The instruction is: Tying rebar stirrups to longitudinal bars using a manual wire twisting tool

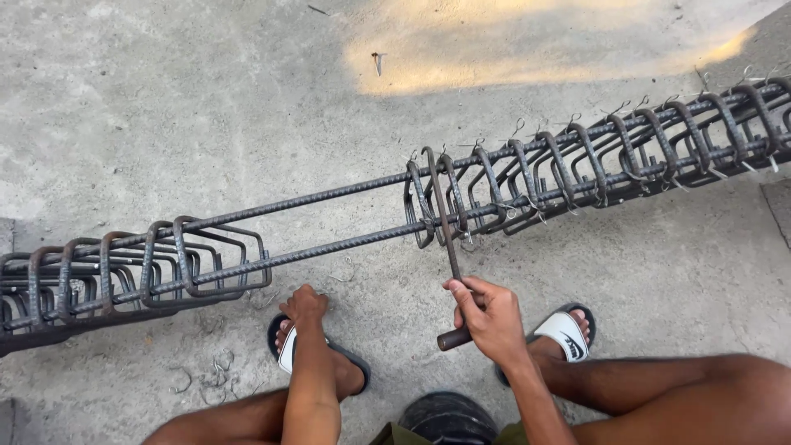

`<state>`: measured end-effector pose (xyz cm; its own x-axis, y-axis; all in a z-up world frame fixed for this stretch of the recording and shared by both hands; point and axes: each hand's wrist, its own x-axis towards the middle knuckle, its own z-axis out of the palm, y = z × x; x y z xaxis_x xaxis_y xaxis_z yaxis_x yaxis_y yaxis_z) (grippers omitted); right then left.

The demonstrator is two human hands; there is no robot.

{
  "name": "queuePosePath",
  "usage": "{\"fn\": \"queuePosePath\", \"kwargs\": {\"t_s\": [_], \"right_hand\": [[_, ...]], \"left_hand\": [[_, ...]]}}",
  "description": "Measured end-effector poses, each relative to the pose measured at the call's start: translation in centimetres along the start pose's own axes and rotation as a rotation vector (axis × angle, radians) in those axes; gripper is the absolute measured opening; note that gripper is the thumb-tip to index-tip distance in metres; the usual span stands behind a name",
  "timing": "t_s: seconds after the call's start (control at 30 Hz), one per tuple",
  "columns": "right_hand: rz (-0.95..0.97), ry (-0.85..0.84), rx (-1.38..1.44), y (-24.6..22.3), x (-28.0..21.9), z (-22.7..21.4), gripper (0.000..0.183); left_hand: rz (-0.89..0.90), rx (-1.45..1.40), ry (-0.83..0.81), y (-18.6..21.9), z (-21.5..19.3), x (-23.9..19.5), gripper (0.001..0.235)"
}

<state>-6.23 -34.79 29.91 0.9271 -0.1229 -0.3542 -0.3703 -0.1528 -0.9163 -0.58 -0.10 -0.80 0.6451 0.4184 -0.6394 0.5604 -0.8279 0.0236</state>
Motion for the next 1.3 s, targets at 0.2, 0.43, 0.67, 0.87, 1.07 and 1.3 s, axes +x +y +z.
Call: {"fn": "queuePosePath", "kwargs": {"t_s": [0.2, 0.43, 0.67, 0.87, 1.07, 1.3], "right_hand": [[0.0, 0.069, 0.041, -0.8, -1.7, -1.1, 0.025], [-0.07, 0.087, 0.173, -2.3, -5.6, -3.0, 0.021], [-0.289, -0.046, 0.076, -5.1, -9.2, -9.7, 0.022], [-0.369, 0.093, -0.124, -8.9, -10.2, -13.8, 0.019], [-0.375, 0.059, -0.122, -9.0, -7.1, -16.1, 0.021], [-0.285, 0.08, -0.196, -9.1, -5.4, -15.3, 0.021]], "left_hand": [[0.11, 0.037, -0.057, 2.3, -1.3, -0.6, 0.026], [0.429, 0.04, -0.168, 7.8, -4.7, -4.5, 0.028], [0.562, 0.124, -0.235, 13.0, -11.2, -15.1, 0.041], [0.74, 0.168, -0.161, 12.6, -17.6, -18.8, 0.038], [0.655, 0.131, -0.014, 8.3, -28.2, -24.8, 0.04], [0.329, 0.103, 0.23, 3.1, -33.7, -25.2, 0.039]]}}
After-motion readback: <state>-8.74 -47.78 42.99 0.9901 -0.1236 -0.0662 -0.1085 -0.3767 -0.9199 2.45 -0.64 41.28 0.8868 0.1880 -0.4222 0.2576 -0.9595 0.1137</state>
